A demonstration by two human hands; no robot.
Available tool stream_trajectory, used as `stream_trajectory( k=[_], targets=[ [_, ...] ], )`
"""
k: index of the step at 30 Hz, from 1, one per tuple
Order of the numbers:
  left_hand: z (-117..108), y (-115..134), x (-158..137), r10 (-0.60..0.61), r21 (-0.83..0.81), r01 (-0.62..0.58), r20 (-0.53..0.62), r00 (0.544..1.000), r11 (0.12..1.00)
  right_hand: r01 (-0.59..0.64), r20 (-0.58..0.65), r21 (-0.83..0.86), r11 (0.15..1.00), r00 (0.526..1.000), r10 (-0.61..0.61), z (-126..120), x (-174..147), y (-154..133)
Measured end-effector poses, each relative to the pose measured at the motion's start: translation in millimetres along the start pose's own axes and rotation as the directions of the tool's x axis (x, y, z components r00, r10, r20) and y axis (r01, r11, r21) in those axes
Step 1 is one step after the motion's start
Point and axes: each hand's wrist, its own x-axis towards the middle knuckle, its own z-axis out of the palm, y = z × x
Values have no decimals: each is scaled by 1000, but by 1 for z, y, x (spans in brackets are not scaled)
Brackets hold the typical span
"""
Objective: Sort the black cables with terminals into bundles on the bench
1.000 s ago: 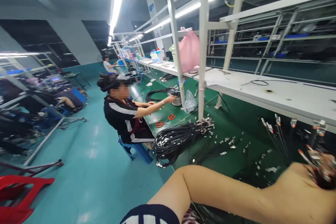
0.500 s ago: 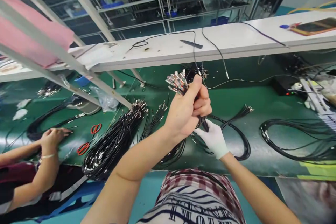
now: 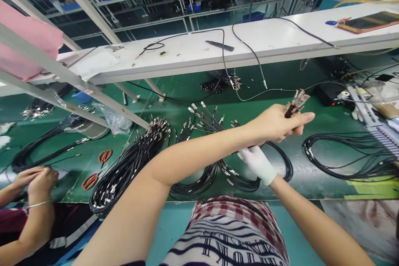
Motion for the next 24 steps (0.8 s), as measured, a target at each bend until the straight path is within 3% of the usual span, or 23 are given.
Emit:
stream_trajectory(
  k=[3,5,6,9,11,14,17,18,20,22,24],
  targets=[
    [-14,-19,16,55,111,-51,-38,998,993,-85,-22,107,991,996,88,-6,-1,14],
    [-25,-44,12,106,334,-85,-47,993,939,-121,-11,177,977,992,125,-17,-4,25],
    [-29,-61,7,112,478,-78,-44,993,875,-158,-9,211,965,987,163,-23,-7,31],
    [-27,-120,-13,54,838,-87,69,996,539,-294,-10,282,913,951,310,-40,-15,49],
    [-19,-157,-18,-69,908,43,-16,998,418,-357,-10,309,882,926,378,-51,-20,64],
    [-9,-192,-3,-215,880,126,-27,976,458,-374,68,304,876,926,371,-75,-35,89],
    [-13,-206,39,-208,856,104,4,978,506,-338,134,254,906,940,313,-109,-58,121],
    [-16,-209,57,-199,857,109,-8,980,504,-336,103,238,911,942,321,-121,-65,134],
    [-22,-219,96,-191,868,141,-54,980,476,-341,-91,156,927,929,357,-140,-73,160],
    [-23,-234,133,-202,885,187,-109,973,426,-386,-340,15,922,865,368,-149,-70,187],
    [-17,-252,160,-212,904,218,-146,966,369,-456,-506,-96,885,788,351,-149,-60,211]
  ],
)
